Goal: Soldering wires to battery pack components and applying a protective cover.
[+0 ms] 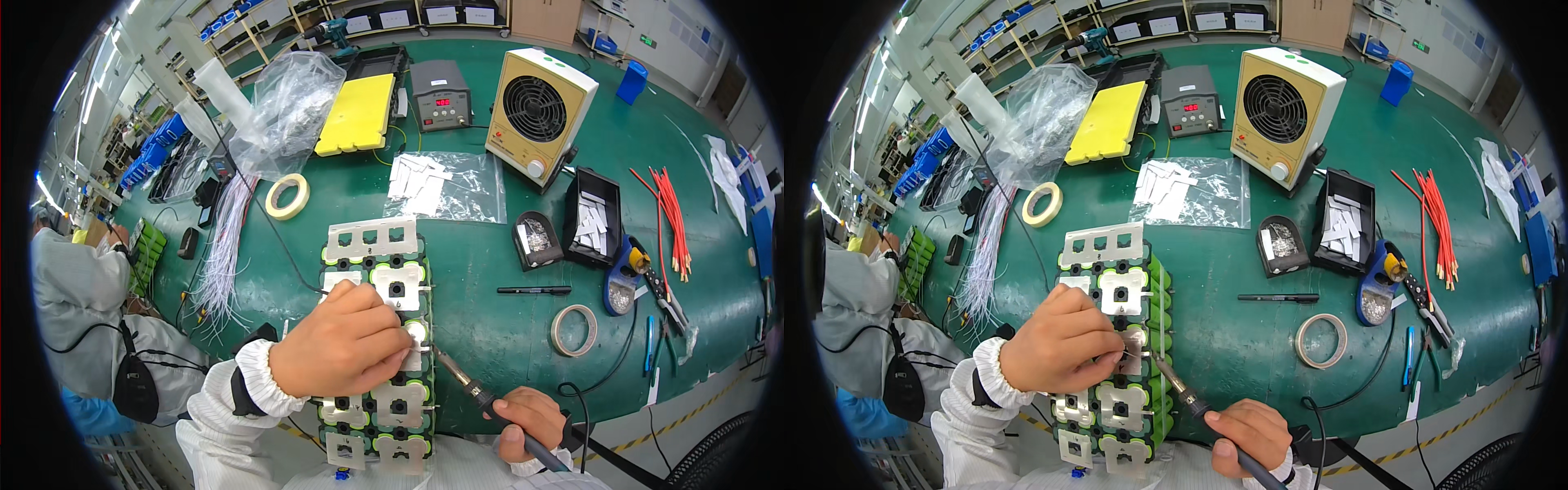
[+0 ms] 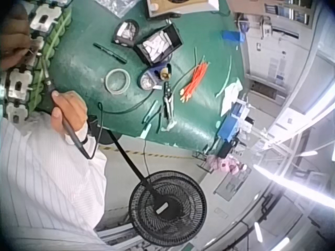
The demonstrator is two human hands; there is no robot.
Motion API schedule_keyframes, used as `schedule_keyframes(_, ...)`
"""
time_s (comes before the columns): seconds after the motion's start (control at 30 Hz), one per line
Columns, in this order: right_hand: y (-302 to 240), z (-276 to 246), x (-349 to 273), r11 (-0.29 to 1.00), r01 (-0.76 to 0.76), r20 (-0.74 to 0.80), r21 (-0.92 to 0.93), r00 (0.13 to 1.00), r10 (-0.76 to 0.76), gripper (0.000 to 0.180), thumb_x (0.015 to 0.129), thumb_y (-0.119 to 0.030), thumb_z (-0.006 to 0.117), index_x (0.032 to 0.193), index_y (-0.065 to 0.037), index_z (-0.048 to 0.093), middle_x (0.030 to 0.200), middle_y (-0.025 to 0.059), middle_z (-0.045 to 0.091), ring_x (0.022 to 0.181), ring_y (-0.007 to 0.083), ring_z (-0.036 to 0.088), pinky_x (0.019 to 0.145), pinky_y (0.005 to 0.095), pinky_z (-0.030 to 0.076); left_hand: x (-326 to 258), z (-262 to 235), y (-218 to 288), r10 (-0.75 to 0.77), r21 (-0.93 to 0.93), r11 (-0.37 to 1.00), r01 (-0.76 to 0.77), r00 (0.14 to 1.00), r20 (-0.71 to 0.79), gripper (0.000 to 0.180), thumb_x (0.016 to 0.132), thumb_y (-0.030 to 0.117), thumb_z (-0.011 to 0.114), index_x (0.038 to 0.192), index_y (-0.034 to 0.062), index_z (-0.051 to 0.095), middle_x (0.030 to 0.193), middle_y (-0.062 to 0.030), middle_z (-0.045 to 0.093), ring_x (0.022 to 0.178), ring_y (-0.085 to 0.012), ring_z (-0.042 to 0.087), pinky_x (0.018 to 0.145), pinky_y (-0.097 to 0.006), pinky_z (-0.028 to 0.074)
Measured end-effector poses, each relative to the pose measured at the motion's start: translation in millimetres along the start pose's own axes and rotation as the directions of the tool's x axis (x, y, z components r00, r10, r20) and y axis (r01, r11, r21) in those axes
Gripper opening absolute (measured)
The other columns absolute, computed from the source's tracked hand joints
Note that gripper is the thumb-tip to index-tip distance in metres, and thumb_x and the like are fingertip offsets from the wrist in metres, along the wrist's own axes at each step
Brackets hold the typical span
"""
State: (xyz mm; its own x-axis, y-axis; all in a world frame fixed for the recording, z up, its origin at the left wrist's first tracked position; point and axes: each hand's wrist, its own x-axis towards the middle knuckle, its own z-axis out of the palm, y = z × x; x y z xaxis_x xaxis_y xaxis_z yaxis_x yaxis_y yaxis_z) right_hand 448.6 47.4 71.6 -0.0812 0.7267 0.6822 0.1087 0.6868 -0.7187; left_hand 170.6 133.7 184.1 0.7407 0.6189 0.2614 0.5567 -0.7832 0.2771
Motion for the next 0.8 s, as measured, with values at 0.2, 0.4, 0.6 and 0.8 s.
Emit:
schedule_keyframes(0.2, -0.1, 0.9, -0.8, 1.0, 0.004, -0.012, 0.001, 1.0, -0.004, 0.03, 0.099, -0.021, 0.057, 0.103, 0.006, 0.07, 0.068, 0.0134, 0.068, 0.054, 0.0248, 0.068, 0.052, 0.036, 0.056, 0.8, -1.9, 0.5, -0.012, 0.008, 1.0, 0.012, 0.999, -0.034, 0.016, 0.077, 0.01, 0.08, 0.089, 0.0094, 0.07, 0.086, -0.0005, 0.059, 0.081, -0.0211, 0.053, 0.073, -0.037, 0.041)
schedule_keyframes(0.4, -0.2, 1.1, -0.9, 1.0, 0.005, -0.045, -0.012, 0.999, -0.005, 0.03, 0.1, -0.022, 0.057, 0.104, 0.005, 0.069, 0.067, 0.013, 0.068, 0.052, 0.0239, 0.066, 0.051, 0.0353, 0.054, -2.1, -10.9, -2.1, -0.046, 0.019, 0.999, 0.049, 0.989, -0.142, 0.023, 0.072, 0.004, 0.084, 0.092, 0.0105, 0.074, 0.085, 0.0, 0.065, 0.075, -0.0216, 0.054, 0.067, -0.034, 0.043)
schedule_keyframes(0.6, -0.5, -3.4, -0.7, 1.0, 0.004, -0.084, -0.015, 0.996, -0.006, 0.029, 0.096, -0.019, 0.06, 0.099, 0.008, 0.07, 0.066, 0.014, 0.067, 0.052, 0.0247, 0.065, 0.05, 0.0356, 0.054, -7.9, -16.5, -0.4, -0.077, 0.099, 0.991, 0.09, 0.989, -0.126, 0.02, 0.074, 0.011, 0.083, 0.093, 0.0135, 0.075, 0.08, 0.0022, 0.06, 0.069, -0.0203, 0.053, 0.061, -0.034, 0.044)
schedule_keyframes(0.8, 15.7, -29.4, 7.3, 0.963, -0.076, -0.159, -0.26, 0.987, 0.035, 0.03, 0.1, -0.022, 0.057, 0.109, 0.005, 0.067, 0.074, 0.0157, 0.069, 0.06, 0.0257, 0.067, 0.059, 0.0367, 0.053, -11.3, -22.0, -3.3, -0.051, 0.153, 0.985, 0.075, 0.987, -0.154, 0.02, 0.075, 0.011, 0.083, 0.094, 0.0155, 0.075, 0.079, 0.0035, 0.059, 0.071, -0.0197, 0.051, 0.061, -0.036, 0.037)
